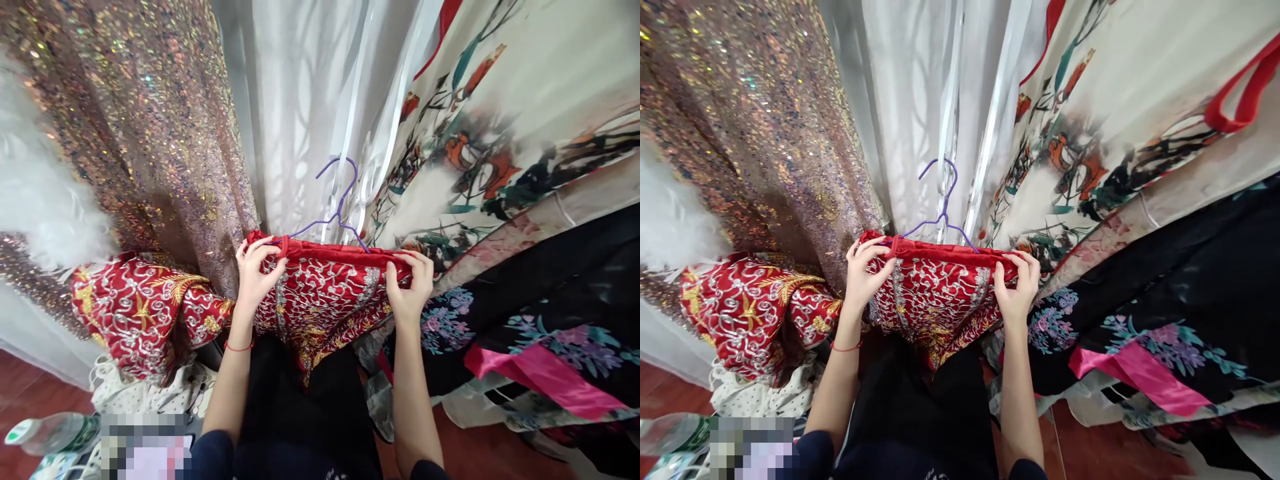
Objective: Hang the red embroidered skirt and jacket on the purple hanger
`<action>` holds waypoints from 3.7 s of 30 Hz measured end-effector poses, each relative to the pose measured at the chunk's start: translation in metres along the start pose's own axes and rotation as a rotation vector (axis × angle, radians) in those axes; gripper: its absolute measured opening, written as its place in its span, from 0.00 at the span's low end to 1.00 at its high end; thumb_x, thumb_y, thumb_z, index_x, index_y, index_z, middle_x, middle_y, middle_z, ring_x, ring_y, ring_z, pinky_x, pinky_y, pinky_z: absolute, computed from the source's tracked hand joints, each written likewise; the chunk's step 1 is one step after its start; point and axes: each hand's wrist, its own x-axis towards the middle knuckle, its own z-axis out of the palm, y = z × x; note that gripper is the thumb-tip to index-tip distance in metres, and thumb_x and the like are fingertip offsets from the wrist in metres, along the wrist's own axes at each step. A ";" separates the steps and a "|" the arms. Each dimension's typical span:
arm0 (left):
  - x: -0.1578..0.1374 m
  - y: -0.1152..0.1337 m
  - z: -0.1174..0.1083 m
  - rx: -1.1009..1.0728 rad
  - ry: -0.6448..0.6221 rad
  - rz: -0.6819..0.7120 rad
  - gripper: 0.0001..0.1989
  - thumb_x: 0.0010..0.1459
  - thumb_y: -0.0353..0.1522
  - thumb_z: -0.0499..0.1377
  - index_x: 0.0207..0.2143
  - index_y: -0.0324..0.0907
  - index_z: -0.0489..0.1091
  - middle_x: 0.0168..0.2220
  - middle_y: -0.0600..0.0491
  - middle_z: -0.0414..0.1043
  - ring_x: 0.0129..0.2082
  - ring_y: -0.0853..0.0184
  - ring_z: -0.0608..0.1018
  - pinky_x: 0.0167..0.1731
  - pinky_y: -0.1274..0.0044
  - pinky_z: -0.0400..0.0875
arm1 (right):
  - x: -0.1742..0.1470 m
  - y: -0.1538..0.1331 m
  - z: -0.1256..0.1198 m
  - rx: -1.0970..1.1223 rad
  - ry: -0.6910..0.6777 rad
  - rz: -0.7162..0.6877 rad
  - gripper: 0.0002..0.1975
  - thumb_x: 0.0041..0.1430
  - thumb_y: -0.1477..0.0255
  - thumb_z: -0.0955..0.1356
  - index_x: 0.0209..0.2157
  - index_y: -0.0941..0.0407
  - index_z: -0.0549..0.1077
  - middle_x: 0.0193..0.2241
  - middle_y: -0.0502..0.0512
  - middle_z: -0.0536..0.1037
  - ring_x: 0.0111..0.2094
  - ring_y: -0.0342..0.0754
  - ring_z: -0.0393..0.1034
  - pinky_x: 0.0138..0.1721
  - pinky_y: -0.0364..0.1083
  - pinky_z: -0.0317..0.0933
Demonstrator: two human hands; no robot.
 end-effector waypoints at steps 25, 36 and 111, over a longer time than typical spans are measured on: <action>-0.127 0.001 -0.005 -0.683 -0.327 -0.564 0.12 0.63 0.41 0.60 0.34 0.42 0.72 0.37 0.49 0.76 0.41 0.63 0.77 0.50 0.70 0.70 | -0.110 -0.124 0.105 1.057 -0.808 0.817 0.15 0.57 0.56 0.71 0.31 0.53 0.76 0.38 0.54 0.79 0.46 0.51 0.74 0.50 0.49 0.67; -0.152 0.007 -0.010 -0.817 -0.374 -0.760 0.17 0.55 0.45 0.66 0.30 0.41 0.71 0.30 0.53 0.73 0.33 0.68 0.74 0.41 0.75 0.69 | -0.131 -0.128 0.082 1.142 -0.642 0.918 0.16 0.60 0.55 0.69 0.42 0.51 0.69 0.24 0.44 0.64 0.25 0.42 0.61 0.33 0.44 0.62; -0.101 -0.001 0.019 -0.883 0.139 -0.610 0.17 0.55 0.34 0.64 0.46 0.44 0.65 0.44 0.45 0.82 0.37 0.64 0.84 0.24 0.82 0.74 | -0.106 -0.153 0.075 1.170 -0.751 1.126 0.11 0.51 0.65 0.67 0.36 0.56 0.73 0.17 0.45 0.71 0.16 0.37 0.54 0.22 0.41 0.46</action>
